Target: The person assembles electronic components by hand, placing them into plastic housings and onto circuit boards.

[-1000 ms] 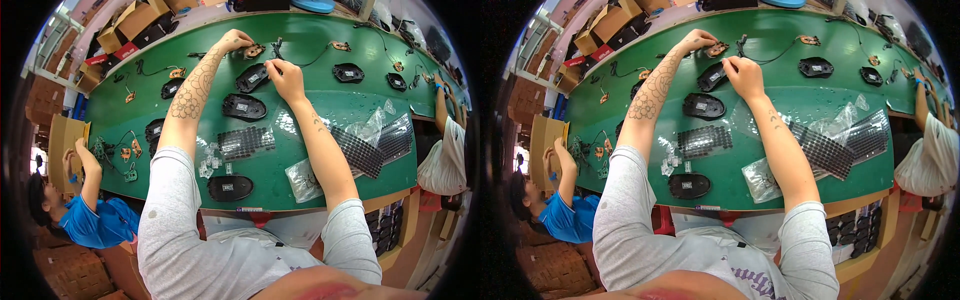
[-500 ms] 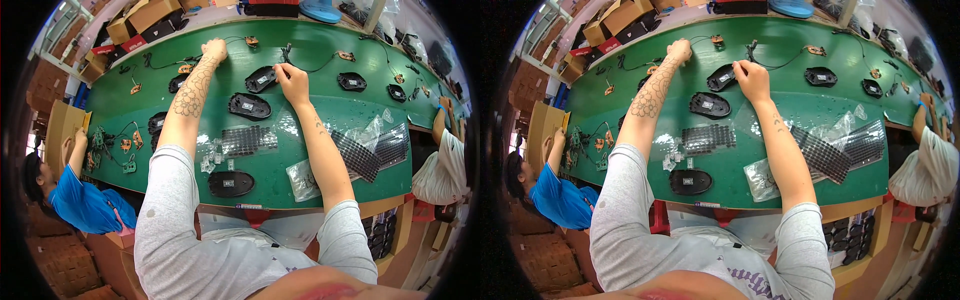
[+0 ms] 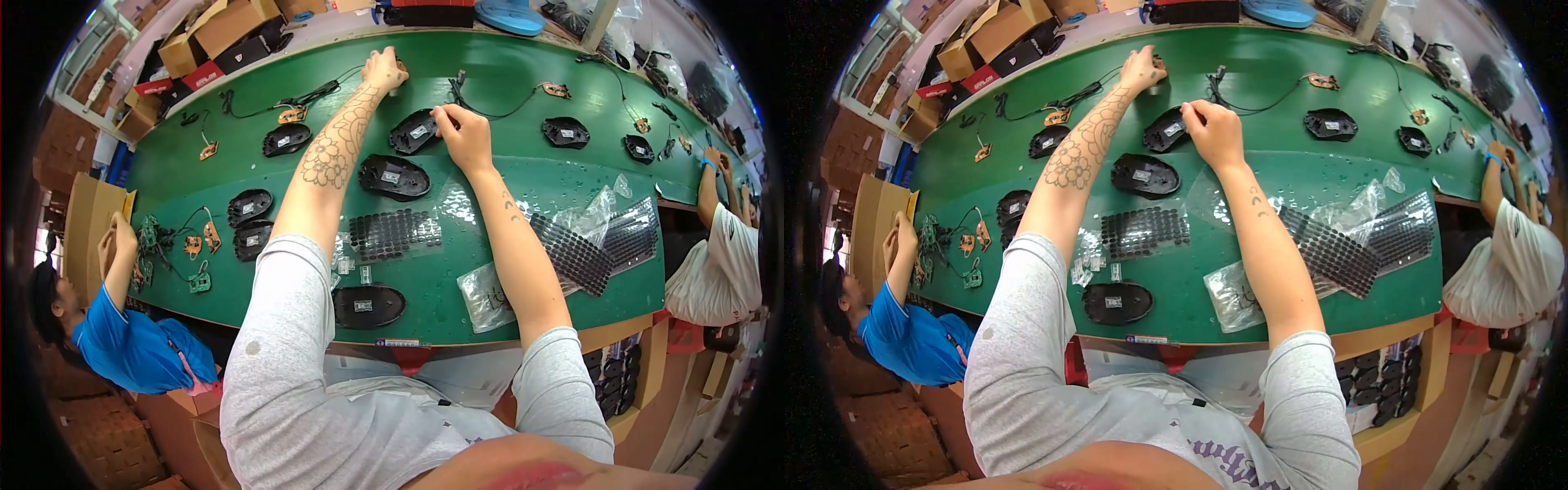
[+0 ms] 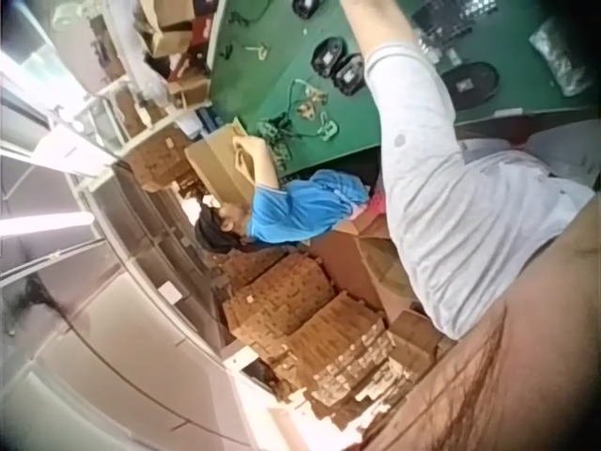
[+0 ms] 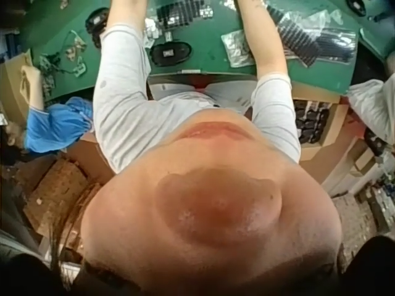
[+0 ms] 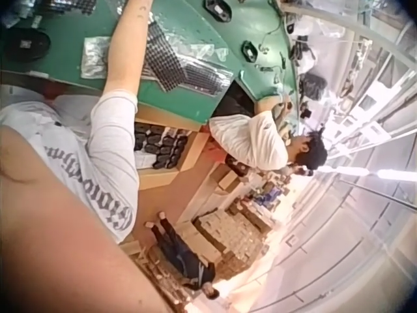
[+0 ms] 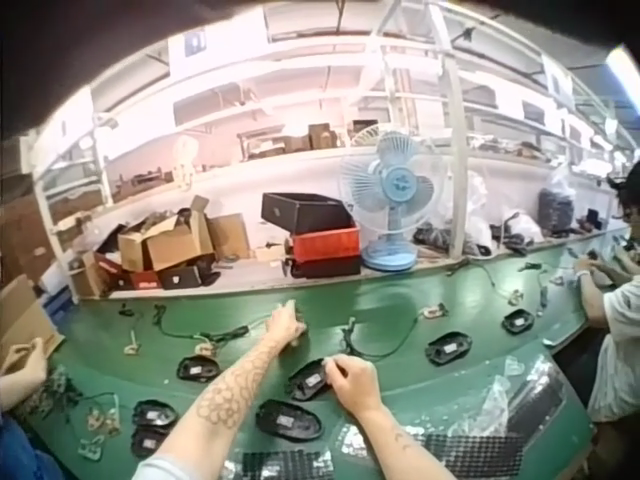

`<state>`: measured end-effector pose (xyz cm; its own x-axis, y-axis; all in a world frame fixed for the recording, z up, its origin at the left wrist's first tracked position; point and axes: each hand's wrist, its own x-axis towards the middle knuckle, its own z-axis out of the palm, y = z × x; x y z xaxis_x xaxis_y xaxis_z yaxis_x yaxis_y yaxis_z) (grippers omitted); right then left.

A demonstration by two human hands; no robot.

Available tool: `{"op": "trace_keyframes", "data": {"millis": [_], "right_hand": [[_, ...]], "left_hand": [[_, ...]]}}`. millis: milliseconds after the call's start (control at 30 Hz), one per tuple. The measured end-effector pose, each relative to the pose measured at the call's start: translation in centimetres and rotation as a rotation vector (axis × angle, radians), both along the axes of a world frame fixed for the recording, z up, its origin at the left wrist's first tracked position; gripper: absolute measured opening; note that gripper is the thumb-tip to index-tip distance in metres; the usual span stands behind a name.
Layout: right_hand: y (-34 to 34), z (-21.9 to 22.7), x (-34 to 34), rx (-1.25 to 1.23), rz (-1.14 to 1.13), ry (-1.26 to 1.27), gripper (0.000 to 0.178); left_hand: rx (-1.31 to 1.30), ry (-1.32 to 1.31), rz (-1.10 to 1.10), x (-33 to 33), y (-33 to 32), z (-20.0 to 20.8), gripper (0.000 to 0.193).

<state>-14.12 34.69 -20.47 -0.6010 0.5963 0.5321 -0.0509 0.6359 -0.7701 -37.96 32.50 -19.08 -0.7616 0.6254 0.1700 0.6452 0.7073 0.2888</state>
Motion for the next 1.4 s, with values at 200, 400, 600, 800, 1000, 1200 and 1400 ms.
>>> {"op": "trace_keyframes", "data": {"millis": [200,400,600,800,1000,1200,1400], "right_hand": [[0.2,-0.6,-0.5,0.014,0.006,0.026,0.02],[0.5,-0.6,-0.4,0.023,0.007,-0.009,0.02],[1.0,-0.2,0.6,-0.092,-0.026,-0.046,0.02],[1.7,-0.7,0.1,-0.401,0.237,-0.137,0.022],[0.7,3.4,8.2,-0.052,0.084,-0.17,0.025],[-2.4,2.1,18.8,0.294,-0.074,-0.364,0.03],[-2.4,-2.1,21.0,0.606,-0.067,-0.402,0.036]], "left_hand": [[0.329,0.075,-0.478,0.0,0.0,-0.1,0.054],[0.188,-0.149,-0.843,0.5,-3.0,0.8,0.066],[0.022,-0.027,-0.73,1.1,-7.1,-0.4,0.066],[-0.012,0.106,-0.594,1.4,-11.8,-1.7,0.064],[0.249,-0.086,-0.578,8.8,-19.2,0.2,0.064],[0.352,-0.058,-0.415,19.5,-34.1,2.7,0.055],[0.455,-0.066,-0.227,25.3,-38.9,-1.7,0.049]]}}
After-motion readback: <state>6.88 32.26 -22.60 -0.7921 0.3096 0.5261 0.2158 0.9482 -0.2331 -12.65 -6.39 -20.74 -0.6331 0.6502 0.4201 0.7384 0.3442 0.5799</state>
